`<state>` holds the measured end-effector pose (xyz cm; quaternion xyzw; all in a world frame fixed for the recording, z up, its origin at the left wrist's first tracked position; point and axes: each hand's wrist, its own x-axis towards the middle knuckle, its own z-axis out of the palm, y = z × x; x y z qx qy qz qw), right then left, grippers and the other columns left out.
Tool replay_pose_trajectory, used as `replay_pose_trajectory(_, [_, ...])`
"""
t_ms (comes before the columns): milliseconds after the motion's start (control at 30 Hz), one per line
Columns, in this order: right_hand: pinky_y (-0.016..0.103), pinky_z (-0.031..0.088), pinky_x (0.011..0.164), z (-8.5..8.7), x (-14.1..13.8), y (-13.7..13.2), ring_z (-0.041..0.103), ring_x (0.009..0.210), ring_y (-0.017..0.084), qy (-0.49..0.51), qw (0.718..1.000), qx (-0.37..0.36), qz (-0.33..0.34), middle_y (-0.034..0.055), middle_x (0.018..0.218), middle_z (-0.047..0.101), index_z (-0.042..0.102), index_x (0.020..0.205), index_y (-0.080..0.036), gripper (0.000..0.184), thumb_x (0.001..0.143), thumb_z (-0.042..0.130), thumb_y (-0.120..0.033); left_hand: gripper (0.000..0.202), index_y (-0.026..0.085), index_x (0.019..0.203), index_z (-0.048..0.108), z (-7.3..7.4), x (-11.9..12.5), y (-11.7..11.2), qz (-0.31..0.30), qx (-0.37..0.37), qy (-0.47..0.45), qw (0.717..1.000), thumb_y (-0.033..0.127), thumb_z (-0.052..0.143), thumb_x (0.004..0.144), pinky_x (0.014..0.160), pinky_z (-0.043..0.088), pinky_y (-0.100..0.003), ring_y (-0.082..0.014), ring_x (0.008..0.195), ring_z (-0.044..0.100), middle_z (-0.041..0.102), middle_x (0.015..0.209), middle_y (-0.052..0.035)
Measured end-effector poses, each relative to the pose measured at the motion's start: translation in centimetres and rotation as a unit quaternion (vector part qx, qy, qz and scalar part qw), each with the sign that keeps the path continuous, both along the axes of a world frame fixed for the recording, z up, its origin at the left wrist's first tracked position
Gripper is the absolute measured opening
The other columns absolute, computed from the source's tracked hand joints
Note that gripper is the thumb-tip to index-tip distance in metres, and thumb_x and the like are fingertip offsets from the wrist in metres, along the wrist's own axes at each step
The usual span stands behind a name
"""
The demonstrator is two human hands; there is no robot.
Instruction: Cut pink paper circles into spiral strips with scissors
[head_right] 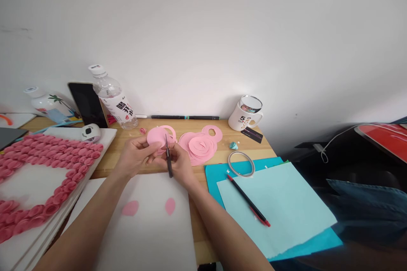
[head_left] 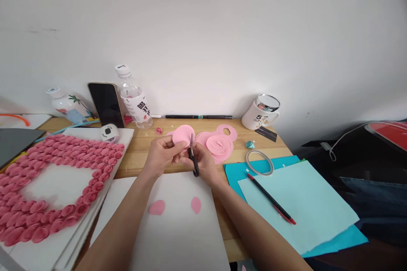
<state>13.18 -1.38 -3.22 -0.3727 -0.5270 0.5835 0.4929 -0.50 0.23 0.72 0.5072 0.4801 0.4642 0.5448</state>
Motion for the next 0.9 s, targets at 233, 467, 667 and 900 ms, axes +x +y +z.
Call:
replay_pose_trajectory(233, [0.021,0.031,0.050,-0.13,0.00,0.07,0.037,0.053,0.008,-0.007,1.000,0.014,-0.002,-0.0047,0.063,0.046,0.050,0.082,-0.018,0.040,0.060,0.075,-0.040,0.023,0.013,0.055,0.055,-0.08,-0.04,0.02,-0.009,0.006,0.003,1.000,0.028,0.068,0.068,0.035,0.032,-0.018,-0.0044,0.036,0.042,0.052,0.046,0.0032])
replay_pose_trajectory(467, [0.022,0.031,0.050,0.24,-0.04,0.07,0.037,0.053,0.008,0.001,1.000,0.007,0.001,-0.0036,0.063,0.048,0.051,0.079,-0.017,0.039,0.059,0.075,-0.041,0.024,0.013,0.054,0.054,-0.12,-0.11,0.10,-0.006,0.006,0.004,1.000,0.029,0.068,0.067,0.035,0.032,-0.018,-0.0040,0.035,0.041,0.052,0.044,0.0038])
replay_pose_trajectory(667, [0.020,0.026,0.046,-0.11,0.09,0.01,0.032,0.051,0.006,-0.004,1.000,-0.001,0.007,-0.0055,0.059,0.042,0.052,0.079,-0.017,0.037,0.060,0.074,-0.039,0.024,0.013,0.055,0.055,-0.05,-0.19,0.16,0.003,0.004,0.004,1.000,0.029,0.068,0.066,0.035,0.030,-0.017,-0.0039,0.034,0.040,0.048,0.040,0.0053])
replay_pose_trajectory(900, [0.020,0.023,0.043,-0.11,0.14,-0.02,0.031,0.047,0.006,0.009,1.000,-0.021,0.007,-0.0076,0.054,0.039,0.053,0.077,-0.017,0.035,0.059,0.076,-0.036,0.024,0.013,0.055,0.054,-0.17,-0.35,0.23,0.004,0.020,0.016,1.000,0.029,0.067,0.068,0.036,0.029,-0.018,-0.0039,0.033,0.039,0.045,0.037,0.0060])
